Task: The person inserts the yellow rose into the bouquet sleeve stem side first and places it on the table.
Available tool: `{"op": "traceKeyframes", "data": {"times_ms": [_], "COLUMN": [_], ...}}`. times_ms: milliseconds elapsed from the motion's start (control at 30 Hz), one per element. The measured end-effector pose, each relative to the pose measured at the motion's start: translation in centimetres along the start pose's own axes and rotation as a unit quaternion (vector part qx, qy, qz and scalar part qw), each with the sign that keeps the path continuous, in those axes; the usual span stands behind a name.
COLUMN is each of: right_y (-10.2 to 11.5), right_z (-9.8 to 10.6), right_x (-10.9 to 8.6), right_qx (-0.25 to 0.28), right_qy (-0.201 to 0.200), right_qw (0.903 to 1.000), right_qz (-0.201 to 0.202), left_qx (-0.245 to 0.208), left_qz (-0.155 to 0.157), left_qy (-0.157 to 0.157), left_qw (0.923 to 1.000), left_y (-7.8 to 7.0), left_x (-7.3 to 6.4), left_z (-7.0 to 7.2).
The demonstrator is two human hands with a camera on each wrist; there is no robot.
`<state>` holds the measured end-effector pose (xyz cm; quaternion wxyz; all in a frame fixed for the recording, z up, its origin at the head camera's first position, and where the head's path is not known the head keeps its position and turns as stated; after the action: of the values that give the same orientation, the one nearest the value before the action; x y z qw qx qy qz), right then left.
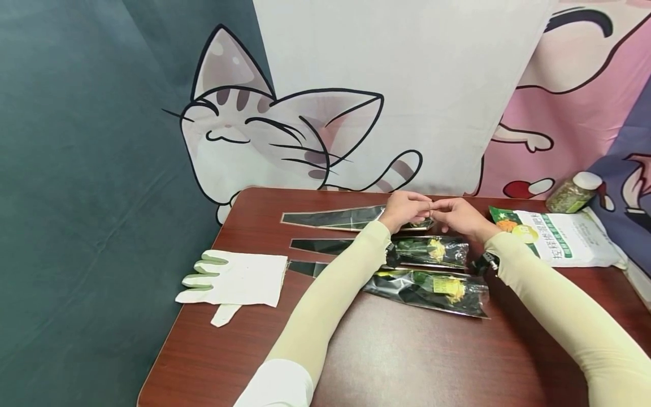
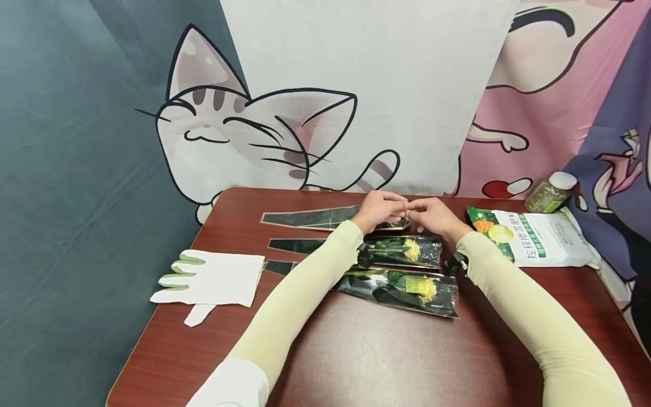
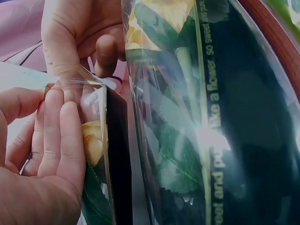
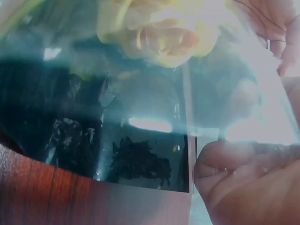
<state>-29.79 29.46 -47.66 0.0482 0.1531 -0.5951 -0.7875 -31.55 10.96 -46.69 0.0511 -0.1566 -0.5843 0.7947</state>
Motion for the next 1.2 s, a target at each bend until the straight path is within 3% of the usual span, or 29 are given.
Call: {"op": "traceKeyframes", "data": {"times_ms": [467, 667, 833, 933, 1033, 1200], "right_y": [0.0, -0.1, 0.1, 0.3, 0.7, 1.2], "right_z": [0.4, 0.6, 0.6, 0.6, 0.5, 0.2], "right_x": [-0.4, -0.2, 0.0, 0.1, 0.3, 0.7], "right_qx": [0.039, 0.048, 0.044, 0.031, 0.008, -0.041], "right_qy": [-0.01, -0.015, -0.022, -0.027, -0.037, -0.05], "right_qw": [0.9991, 0.998, 0.9978, 0.9981, 0.9981, 0.9959], "right_qz": [-0.012, -0.037, -0.044, -0.045, -0.048, -0.065], "left_qx": [0.035, 0.034, 0.031, 0.06, 0.144, 0.299], "left_qz": [0.006, 0.001, -0.011, -0.025, -0.044, -0.086], "left_qy": [-0.023, -0.01, -0.005, -0.011, -0.027, -0.026], "left_qw": [0.9991, 0.9994, 0.9994, 0.9978, 0.9882, 0.9501], "left_y": [0.6, 1.0, 1.2, 1.1, 1.1, 1.8], "left_x": [-0.1, 0.1, 0.3, 0.4, 0.4, 0.5], "left_z": [0.6, 0.9, 2.1, 3.3, 5.0, 8.1]}}
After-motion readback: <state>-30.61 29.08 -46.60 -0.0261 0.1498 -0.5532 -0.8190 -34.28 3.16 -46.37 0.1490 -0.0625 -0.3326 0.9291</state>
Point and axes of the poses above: each hand's wrist, its own x-axis towards the middle knuckle, its own z-axis out of the back of the hand, y = z × x, the point moved 1 cm from there along x, towards the middle knuckle, and after that the axes turned 15 degrees about x, right-handed, at the moved point
